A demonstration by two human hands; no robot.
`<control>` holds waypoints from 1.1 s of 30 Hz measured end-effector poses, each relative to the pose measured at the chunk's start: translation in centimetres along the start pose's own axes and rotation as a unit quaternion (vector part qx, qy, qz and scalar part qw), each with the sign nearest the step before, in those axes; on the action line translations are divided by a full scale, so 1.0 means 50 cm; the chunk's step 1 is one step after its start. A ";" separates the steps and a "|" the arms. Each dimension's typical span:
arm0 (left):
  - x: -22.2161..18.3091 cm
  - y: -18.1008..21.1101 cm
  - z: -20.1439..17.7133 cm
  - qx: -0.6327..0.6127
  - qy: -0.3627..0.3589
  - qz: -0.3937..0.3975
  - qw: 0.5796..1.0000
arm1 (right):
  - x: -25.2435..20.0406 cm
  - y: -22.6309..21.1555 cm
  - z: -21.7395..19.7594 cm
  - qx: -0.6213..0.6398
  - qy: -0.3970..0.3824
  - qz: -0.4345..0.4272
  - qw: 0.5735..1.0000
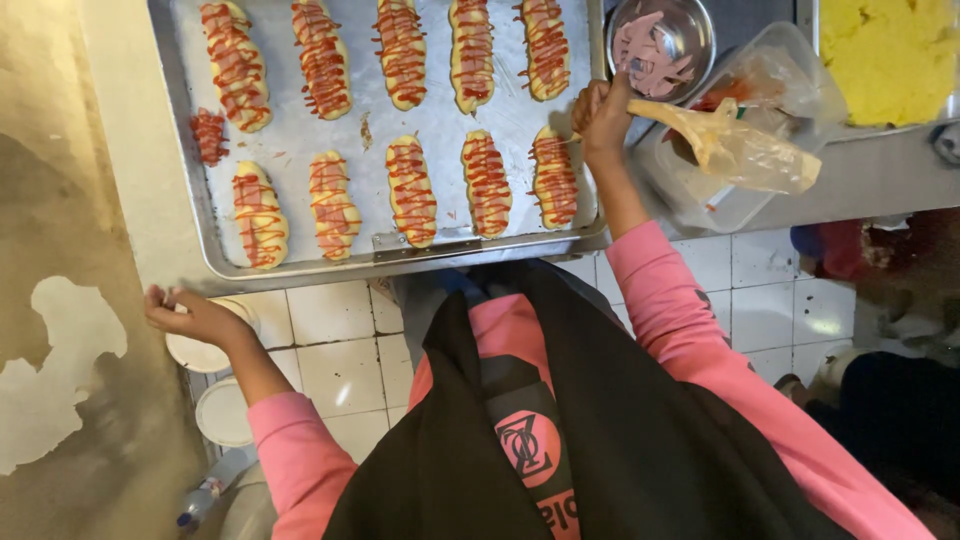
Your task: Applying ketchup and mayonnaise sauce to shaped bread dough on a baking tray using piping bags.
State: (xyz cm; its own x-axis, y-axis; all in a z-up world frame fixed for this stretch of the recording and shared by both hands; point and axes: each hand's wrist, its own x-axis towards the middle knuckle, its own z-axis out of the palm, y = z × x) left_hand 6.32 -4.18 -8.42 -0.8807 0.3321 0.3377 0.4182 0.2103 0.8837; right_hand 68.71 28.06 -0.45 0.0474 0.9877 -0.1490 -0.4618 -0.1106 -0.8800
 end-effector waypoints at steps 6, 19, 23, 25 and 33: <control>0.060 0.054 0.040 0.267 -0.035 -0.058 0.961 | -0.022 -0.005 0.041 -0.085 -0.011 -0.026 0.996; 0.061 0.042 0.035 0.312 -0.111 0.066 0.941 | -0.053 -0.009 0.046 -0.085 0.005 -0.028 0.996; 0.057 0.047 0.038 0.318 -0.094 0.070 0.941 | -0.078 -0.003 0.099 -0.101 0.001 -0.010 0.995; 0.055 0.055 0.040 0.310 -0.088 0.072 0.944 | -0.083 0.003 0.114 -0.103 -0.007 -0.001 0.995; 0.051 0.076 0.037 0.305 -0.084 0.085 0.945 | -0.086 0.002 0.089 -0.090 -0.004 0.013 0.996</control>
State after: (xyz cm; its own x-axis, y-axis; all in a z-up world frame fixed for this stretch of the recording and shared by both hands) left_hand 6.07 -0.81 -4.81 -0.7633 0.5386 0.3567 0.6456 0.6144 0.4535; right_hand 64.51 24.29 2.10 0.0310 0.9850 -0.1697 -0.2963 -0.1530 -0.9428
